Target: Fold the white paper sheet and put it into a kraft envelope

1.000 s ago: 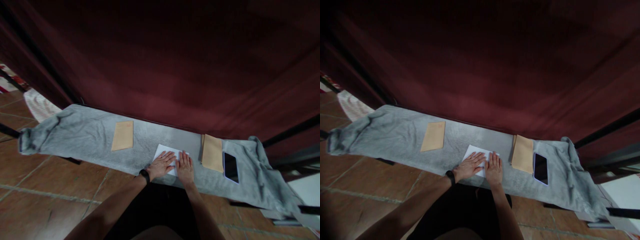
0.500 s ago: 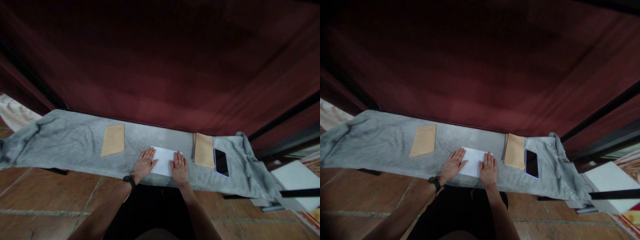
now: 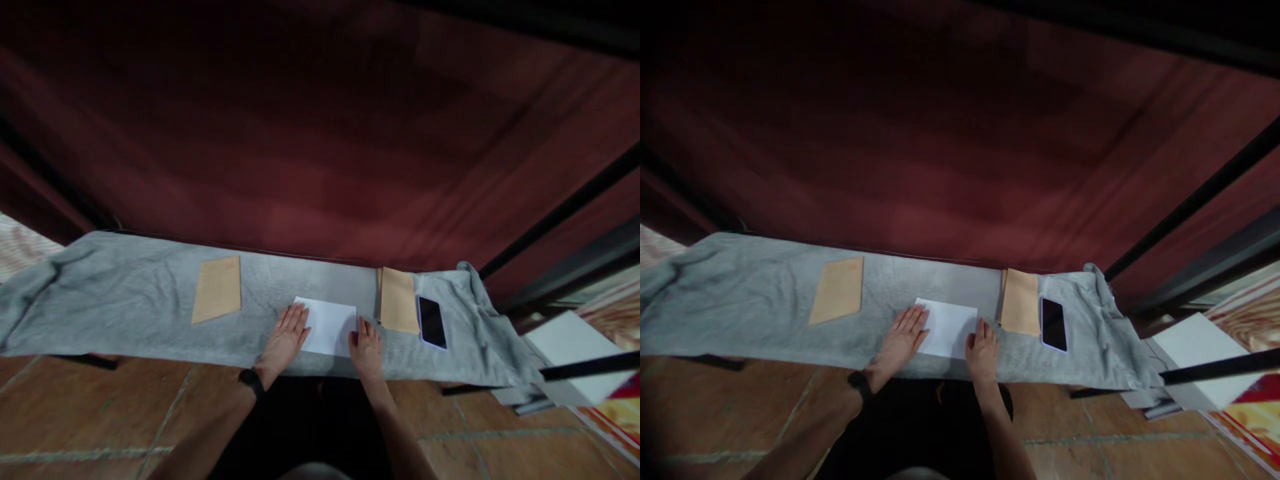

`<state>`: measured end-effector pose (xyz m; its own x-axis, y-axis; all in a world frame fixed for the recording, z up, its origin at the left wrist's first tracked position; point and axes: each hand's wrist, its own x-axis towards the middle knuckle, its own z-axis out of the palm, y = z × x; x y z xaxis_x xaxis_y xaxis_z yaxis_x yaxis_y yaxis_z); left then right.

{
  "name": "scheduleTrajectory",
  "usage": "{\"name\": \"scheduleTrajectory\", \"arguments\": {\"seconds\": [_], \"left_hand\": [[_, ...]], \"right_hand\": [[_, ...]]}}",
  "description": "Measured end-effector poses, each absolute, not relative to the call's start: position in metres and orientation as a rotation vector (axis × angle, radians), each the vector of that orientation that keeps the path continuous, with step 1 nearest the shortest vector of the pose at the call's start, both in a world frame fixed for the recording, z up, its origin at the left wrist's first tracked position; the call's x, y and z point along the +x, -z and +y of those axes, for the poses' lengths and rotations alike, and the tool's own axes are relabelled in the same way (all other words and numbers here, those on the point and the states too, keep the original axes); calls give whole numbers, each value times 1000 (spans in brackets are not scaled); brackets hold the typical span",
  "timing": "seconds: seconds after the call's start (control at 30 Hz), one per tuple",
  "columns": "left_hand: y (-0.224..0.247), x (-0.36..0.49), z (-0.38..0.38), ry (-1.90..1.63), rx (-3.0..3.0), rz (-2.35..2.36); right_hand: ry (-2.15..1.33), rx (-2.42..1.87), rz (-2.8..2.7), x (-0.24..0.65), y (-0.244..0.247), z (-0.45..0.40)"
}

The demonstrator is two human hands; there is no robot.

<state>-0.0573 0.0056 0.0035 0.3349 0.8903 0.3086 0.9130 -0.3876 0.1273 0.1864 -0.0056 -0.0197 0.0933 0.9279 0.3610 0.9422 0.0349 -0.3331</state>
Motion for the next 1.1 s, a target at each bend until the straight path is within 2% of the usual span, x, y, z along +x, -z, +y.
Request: {"name": "scheduleTrajectory", "arguments": {"seconds": [0.2, 0.43, 0.7, 0.77, 0.87, 0.97, 1.1], "left_hand": [[-1, -28, -30, 546, -2688, -1523], [0, -29, -32, 579, -2702, -1543], [-14, -5, -42, 650, -2536, -1718], [-19, 3, -43, 739, -2550, -1782], [-21, 6, -41, 1069, -2537, -1952], [-15, -1, -38, 1478, -2396, -2277], [-12, -12, -36, 1816, -2012, -2779]], "right_hand": [[-362, -1888, -1546, 183, 5, 11], [-662, -1755, -1435, 190, 0, 19], [-959, -1570, -1194, 181, -20, -17], [-1049, -1511, -1103, 181, -26, -27], [-1178, -1358, -1078, 178, -33, -35], [-1060, -1297, -1285, 170, -31, -32], [-561, -1368, -1730, 153, -17, -20]]}}
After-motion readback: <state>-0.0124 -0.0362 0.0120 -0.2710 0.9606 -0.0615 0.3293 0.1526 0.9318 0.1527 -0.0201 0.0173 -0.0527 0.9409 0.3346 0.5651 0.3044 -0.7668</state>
